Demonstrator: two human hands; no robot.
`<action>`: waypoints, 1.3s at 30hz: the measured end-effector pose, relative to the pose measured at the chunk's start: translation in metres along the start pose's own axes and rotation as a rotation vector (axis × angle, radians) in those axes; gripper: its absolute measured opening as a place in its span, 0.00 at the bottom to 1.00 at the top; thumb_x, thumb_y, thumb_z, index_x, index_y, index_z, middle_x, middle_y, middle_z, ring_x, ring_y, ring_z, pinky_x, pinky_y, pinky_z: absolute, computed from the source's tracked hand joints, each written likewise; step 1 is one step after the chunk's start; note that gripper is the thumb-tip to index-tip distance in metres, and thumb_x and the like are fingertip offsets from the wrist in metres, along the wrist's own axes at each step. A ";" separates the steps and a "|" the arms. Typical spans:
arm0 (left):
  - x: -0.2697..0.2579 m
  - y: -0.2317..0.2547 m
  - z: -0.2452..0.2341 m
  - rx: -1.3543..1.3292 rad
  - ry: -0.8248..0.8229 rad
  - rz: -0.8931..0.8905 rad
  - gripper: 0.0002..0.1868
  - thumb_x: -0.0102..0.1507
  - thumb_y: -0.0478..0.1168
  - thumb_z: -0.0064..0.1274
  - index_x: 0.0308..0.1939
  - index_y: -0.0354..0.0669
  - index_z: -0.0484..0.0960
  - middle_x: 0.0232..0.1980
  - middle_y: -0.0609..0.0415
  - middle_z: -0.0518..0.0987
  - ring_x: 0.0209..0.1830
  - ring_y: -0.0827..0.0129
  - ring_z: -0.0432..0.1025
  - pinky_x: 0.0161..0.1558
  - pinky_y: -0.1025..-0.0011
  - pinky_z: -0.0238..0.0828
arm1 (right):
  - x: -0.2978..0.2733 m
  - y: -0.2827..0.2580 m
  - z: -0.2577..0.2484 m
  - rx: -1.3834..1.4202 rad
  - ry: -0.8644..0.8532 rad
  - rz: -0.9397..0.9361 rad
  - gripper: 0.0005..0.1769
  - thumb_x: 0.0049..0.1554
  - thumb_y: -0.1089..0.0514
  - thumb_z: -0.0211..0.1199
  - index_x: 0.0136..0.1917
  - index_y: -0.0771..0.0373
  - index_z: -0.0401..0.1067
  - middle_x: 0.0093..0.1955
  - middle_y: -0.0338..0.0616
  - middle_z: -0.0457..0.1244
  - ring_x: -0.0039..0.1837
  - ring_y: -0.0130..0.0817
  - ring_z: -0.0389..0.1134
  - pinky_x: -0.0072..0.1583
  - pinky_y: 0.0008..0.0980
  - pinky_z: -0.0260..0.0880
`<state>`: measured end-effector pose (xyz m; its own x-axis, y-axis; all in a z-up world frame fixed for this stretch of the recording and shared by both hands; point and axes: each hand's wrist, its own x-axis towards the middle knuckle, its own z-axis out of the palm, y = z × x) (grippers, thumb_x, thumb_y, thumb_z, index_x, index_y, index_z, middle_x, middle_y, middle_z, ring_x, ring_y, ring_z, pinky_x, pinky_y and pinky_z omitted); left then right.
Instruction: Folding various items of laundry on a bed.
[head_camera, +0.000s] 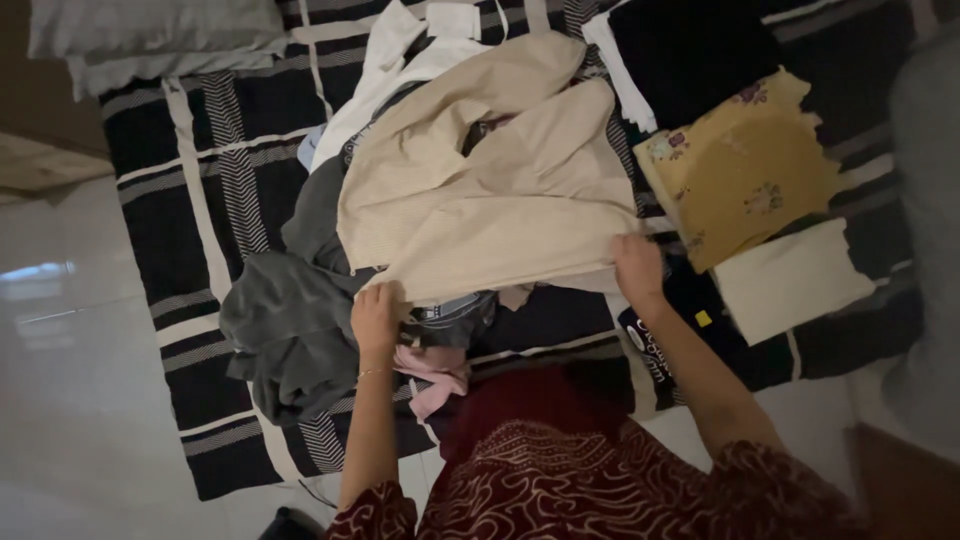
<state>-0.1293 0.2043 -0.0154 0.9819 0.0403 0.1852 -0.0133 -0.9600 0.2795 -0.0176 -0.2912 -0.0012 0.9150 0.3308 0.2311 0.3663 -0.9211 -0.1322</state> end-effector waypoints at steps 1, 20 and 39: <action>-0.002 -0.001 0.000 0.003 -0.012 0.000 0.15 0.60 0.36 0.51 0.51 0.45 0.79 0.47 0.49 0.77 0.49 0.52 0.72 0.48 0.57 0.70 | -0.001 0.000 0.003 0.026 -0.096 -0.037 0.13 0.45 0.69 0.60 0.46 0.65 0.68 0.43 0.56 0.61 0.47 0.57 0.64 0.47 0.50 0.64; 0.112 0.103 0.056 0.017 -0.193 0.179 0.33 0.68 0.53 0.43 0.79 0.58 0.58 0.83 0.55 0.53 0.82 0.55 0.47 0.74 0.37 0.37 | 0.029 0.084 0.127 0.269 -0.309 0.451 0.09 0.54 0.60 0.68 0.47 0.63 0.72 0.45 0.57 0.66 0.52 0.58 0.66 0.53 0.56 0.64; 0.141 0.068 0.060 -0.377 -0.133 -0.257 0.19 0.61 0.49 0.60 0.52 0.45 0.81 0.49 0.43 0.83 0.52 0.47 0.75 0.53 0.50 0.66 | 0.068 0.057 0.080 0.064 -0.715 0.299 0.36 0.49 0.51 0.72 0.70 0.50 0.67 0.73 0.43 0.58 0.77 0.48 0.53 0.73 0.56 0.51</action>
<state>0.0193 0.1281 -0.0272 0.9777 0.2039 -0.0495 0.1893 -0.7554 0.6273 0.0792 -0.3047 -0.0705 0.8554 0.1427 -0.4979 0.0762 -0.9855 -0.1516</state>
